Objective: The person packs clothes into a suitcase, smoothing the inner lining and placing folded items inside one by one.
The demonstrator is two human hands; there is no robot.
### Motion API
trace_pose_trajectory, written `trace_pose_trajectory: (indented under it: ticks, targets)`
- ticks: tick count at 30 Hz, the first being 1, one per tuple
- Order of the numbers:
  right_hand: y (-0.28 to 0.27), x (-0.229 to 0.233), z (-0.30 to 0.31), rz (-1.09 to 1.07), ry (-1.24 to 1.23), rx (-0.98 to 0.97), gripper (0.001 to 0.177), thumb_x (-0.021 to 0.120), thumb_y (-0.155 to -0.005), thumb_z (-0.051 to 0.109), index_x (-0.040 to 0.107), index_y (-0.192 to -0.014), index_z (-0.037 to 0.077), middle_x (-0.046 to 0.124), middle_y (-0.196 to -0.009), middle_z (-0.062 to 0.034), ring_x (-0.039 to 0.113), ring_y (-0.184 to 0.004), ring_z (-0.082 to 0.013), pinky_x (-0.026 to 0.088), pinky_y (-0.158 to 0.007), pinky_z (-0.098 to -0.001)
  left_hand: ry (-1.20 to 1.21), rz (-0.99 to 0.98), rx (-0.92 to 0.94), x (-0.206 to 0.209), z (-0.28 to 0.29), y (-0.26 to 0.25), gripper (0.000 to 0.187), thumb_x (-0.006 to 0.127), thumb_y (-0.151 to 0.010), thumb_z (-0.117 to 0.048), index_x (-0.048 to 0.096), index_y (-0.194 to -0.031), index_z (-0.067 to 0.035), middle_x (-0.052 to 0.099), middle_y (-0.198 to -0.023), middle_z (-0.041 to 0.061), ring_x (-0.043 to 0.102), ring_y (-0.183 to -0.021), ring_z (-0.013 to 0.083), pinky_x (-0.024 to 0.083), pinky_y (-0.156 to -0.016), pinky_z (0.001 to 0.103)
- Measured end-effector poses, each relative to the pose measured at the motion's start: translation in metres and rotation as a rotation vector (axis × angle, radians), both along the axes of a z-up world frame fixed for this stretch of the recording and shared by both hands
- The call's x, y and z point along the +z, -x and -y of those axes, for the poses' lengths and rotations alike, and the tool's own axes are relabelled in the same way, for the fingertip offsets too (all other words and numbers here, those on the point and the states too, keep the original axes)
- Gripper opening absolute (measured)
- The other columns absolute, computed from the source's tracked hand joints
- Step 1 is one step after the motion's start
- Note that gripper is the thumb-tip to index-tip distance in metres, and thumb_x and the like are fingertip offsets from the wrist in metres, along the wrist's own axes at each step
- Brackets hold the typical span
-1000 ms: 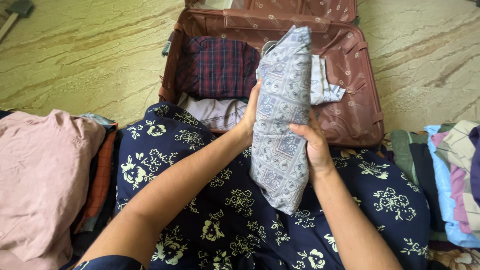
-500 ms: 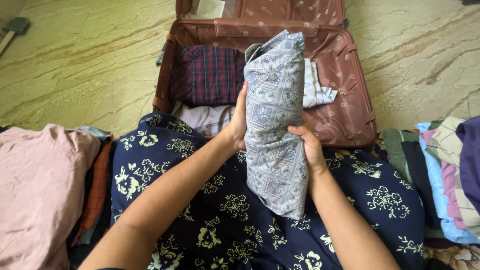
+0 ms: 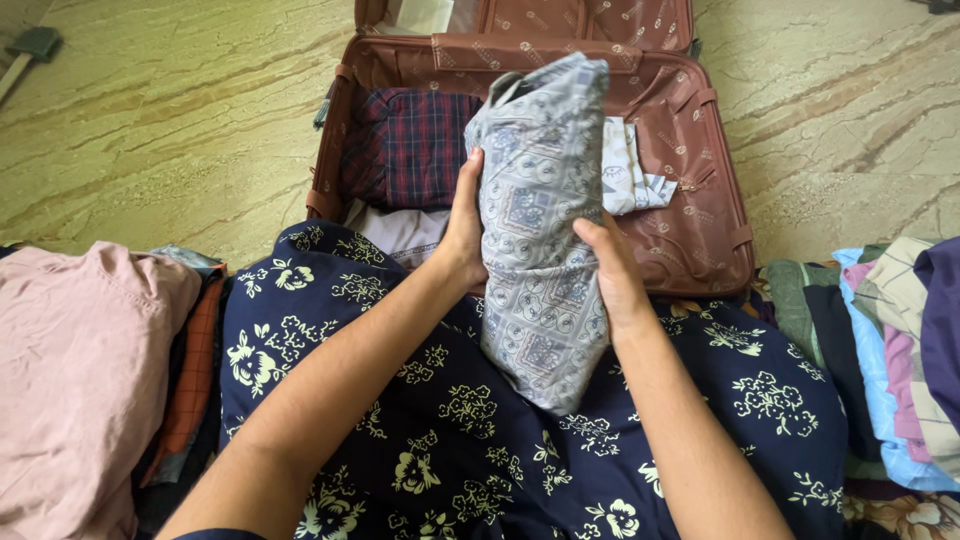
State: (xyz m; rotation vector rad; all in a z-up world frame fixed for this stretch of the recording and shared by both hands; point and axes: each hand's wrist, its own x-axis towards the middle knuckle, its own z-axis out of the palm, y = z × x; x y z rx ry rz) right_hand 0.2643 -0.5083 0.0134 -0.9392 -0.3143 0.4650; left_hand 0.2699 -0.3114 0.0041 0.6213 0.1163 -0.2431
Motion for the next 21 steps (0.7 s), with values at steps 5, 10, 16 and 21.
trace_pose_trajectory:
  ticks: [5, 10, 16, 21]
  targets:
    - [-0.001, -0.011, -0.004, 0.098, 0.341, -0.186, 0.073, 0.077, -0.088, 0.035, 0.045, -0.146, 0.005, 0.059, -0.137, -0.0104, 0.059, -0.126, -0.0194, 0.048, -0.109, -0.0379, -0.115, -0.089, 0.032, -0.004, -0.004, -0.006, 0.098, 0.057, -0.079, -0.073, 0.044, -0.152, -0.009, 0.057, -0.143, 0.022, 0.061, -0.126, 0.0381, 0.05, -0.104, 0.059]
    - [-0.003, -0.009, -0.001, 0.026, 0.296, -0.084, 0.081, 0.077, -0.086, 0.041, 0.041, -0.15, 0.007, 0.056, -0.144, -0.0108, 0.056, -0.13, -0.0222, 0.049, -0.107, -0.0406, -0.076, -0.068, -0.011, -0.004, -0.004, -0.008, 0.097, 0.064, -0.081, -0.068, 0.046, -0.151, -0.005, 0.06, -0.141, 0.024, 0.061, -0.126, 0.0388, 0.05, -0.106, 0.059]
    - [-0.002, -0.004, -0.001, -0.033, 0.274, -0.029, 0.081, 0.075, -0.086, 0.041, 0.039, -0.151, 0.009, 0.056, -0.143, -0.0103, 0.056, -0.13, -0.0229, 0.051, -0.106, -0.0429, -0.175, -0.15, -0.024, -0.006, -0.009, -0.011, 0.091, 0.062, -0.08, -0.067, 0.048, -0.145, -0.006, 0.063, -0.135, 0.022, 0.065, -0.12, 0.037, 0.051, -0.101, 0.058]
    - [-0.004, -0.009, 0.003, -0.119, 0.181, 0.016, 0.076, 0.078, -0.087, 0.037, 0.047, -0.148, 0.004, 0.059, -0.138, -0.0125, 0.058, -0.127, -0.0258, 0.051, -0.106, -0.0443, -0.17, -0.153, -0.092, -0.021, -0.011, -0.022, 0.083, 0.061, -0.087, -0.062, 0.053, -0.144, -0.002, 0.067, -0.131, 0.022, 0.066, -0.117, 0.0343, 0.052, -0.102, 0.051]
